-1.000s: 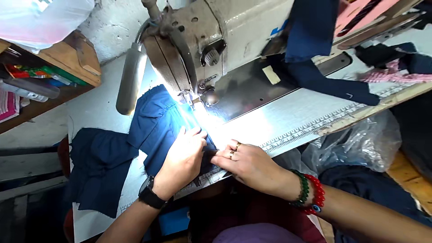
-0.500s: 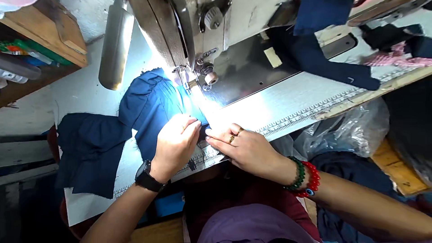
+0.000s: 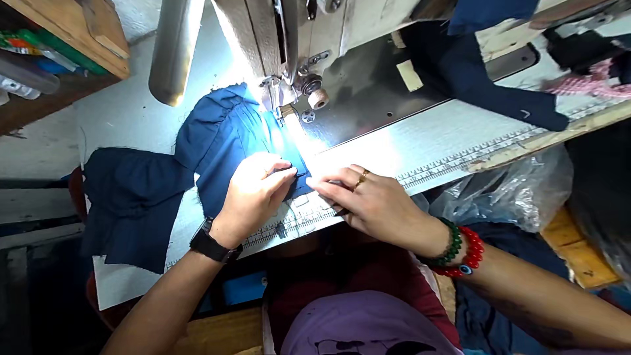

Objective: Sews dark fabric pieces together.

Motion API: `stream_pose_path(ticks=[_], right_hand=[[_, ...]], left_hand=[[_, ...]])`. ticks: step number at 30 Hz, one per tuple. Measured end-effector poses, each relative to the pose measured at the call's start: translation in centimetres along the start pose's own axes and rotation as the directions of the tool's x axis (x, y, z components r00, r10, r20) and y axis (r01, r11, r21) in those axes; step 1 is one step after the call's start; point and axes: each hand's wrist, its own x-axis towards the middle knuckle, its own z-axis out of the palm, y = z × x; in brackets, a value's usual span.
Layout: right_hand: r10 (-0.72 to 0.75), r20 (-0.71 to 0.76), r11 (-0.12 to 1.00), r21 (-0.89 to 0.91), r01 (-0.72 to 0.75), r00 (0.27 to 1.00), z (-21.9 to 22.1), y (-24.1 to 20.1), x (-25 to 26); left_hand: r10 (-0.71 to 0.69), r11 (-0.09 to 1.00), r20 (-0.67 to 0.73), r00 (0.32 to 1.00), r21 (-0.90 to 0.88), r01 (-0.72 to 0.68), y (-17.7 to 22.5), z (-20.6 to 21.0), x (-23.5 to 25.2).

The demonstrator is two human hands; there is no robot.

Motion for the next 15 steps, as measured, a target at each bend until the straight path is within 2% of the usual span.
stream_pose_path(ticks=[3, 6, 9, 15], right_hand=[[0.077, 0.086, 0.995, -0.07, -0.071, 0.993, -0.1, 0.0, 0.3], [0.083, 0.112, 0.994, -0.086, -0.074, 0.99, 0.1, -0.5, 0.3], [0.086, 0.098, 0.994, -0.08, -0.078, 0.991, 0.7, -1.1, 0.2], [0.08, 0.118, 0.993, -0.097, -0.069, 0.99, 0.8, -1.1, -0.2]], left_hand=[[-0.02, 0.997, -0.006, 1.0, 0.072, 0.02, 0.9, -0.1, 0.6], [-0.046, 0.988, -0.041, 0.998, 0.148, 0.051, 2.1, -0.2, 1.2], [-0.046, 0.995, -0.103, 0.994, 0.082, 0.055, 2.1, 0.2, 1.1], [-0.017, 0.999, 0.019, 1.0, 0.038, 0.016, 0.7, 0.3, 0.5]])
